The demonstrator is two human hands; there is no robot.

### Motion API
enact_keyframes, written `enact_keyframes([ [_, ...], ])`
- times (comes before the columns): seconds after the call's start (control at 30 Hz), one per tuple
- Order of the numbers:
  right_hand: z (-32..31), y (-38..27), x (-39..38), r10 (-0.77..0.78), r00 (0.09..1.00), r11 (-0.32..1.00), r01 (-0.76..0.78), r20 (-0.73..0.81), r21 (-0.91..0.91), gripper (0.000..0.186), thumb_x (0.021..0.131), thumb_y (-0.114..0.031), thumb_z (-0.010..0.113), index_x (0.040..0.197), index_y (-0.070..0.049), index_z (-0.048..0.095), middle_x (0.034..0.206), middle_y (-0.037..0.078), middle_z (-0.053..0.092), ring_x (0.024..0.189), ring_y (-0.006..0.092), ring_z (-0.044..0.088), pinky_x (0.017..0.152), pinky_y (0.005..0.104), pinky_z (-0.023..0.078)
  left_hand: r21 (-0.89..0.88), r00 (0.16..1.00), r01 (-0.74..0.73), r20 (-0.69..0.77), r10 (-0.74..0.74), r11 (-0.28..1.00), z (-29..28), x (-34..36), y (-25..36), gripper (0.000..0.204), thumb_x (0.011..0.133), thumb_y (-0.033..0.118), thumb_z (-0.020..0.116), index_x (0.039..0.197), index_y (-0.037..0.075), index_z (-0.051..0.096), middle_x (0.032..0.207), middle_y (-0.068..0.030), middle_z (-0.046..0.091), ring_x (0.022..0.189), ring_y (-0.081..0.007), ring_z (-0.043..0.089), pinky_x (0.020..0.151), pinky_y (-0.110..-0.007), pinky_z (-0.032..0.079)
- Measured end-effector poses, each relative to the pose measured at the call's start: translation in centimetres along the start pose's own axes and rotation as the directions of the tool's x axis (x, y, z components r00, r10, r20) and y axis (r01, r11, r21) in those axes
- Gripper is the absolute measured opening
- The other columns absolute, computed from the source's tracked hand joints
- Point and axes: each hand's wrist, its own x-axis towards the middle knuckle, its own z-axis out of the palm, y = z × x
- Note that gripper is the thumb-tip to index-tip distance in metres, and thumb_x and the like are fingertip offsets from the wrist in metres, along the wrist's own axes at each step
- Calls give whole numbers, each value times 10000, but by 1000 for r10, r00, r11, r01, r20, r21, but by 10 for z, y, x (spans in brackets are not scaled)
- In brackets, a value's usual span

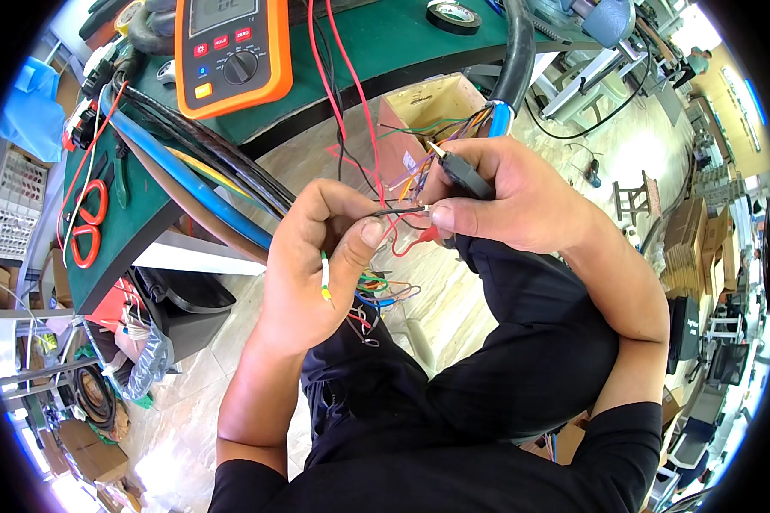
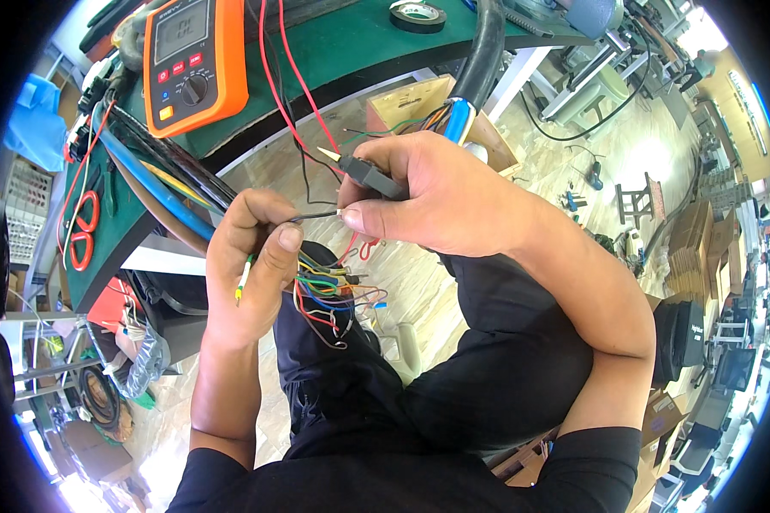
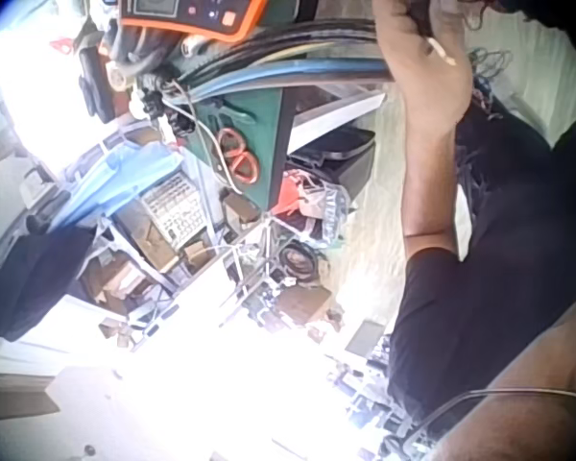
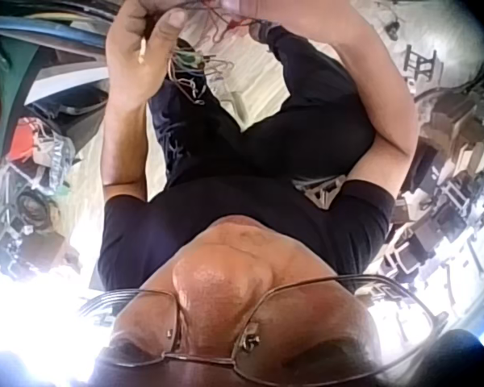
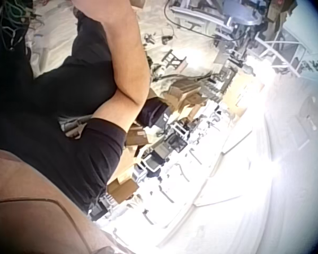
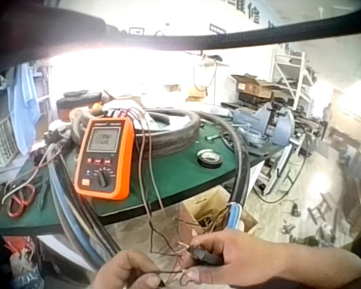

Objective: The person uses a multimeter to test voltage or continuity on wires within a large bundle, pressing probes against wire tips while turning the meter dial.

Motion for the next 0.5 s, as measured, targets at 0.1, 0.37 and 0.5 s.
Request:
enact_keyframes([
  [0.1, 0, -4, 0, 4, 998, 999, -7, -55, -52, 205, 914, -194, 676, 926, 7, 642, 809, 14, 638, 742, 89, 558, 691, 258, 462, 51, 1000, 10, -12, -9, 999, 0, -2, 1, 182, 971, 155, 631, 996, -6, 550, 822, 9, 587, 736, -30, 515, 661, -202, 433],
  [0.37, -35, 4, 22, -382, 889, 457, -56, -253, -888, 142, 865, -133, 664, 930, -13, 624, 771, 92, 585, 666, 236, 571, 616, 333, 432, 64, 986, 157, 41, -160, 985, 2, -8, -13, 219, 988, 188, 588, 1055, -19, 598, 788, -1, 573, 726, -56, 522, 664, -216, 428],
  [0.5, -37, 8, 42, -297, 953, 195, -2, -61, -981, 191, 800, -196, 699, 947, -79, 667, 867, 88, 656, 835, 331, 633, 728, 409, 506, -12, 951, 296, 98, -293, 955, -1, -8, -14, 191, 997, 127, 565, 1085, -43, 578, 873, -44, 629, 808, -78, 579, 718, -244, 483],
])
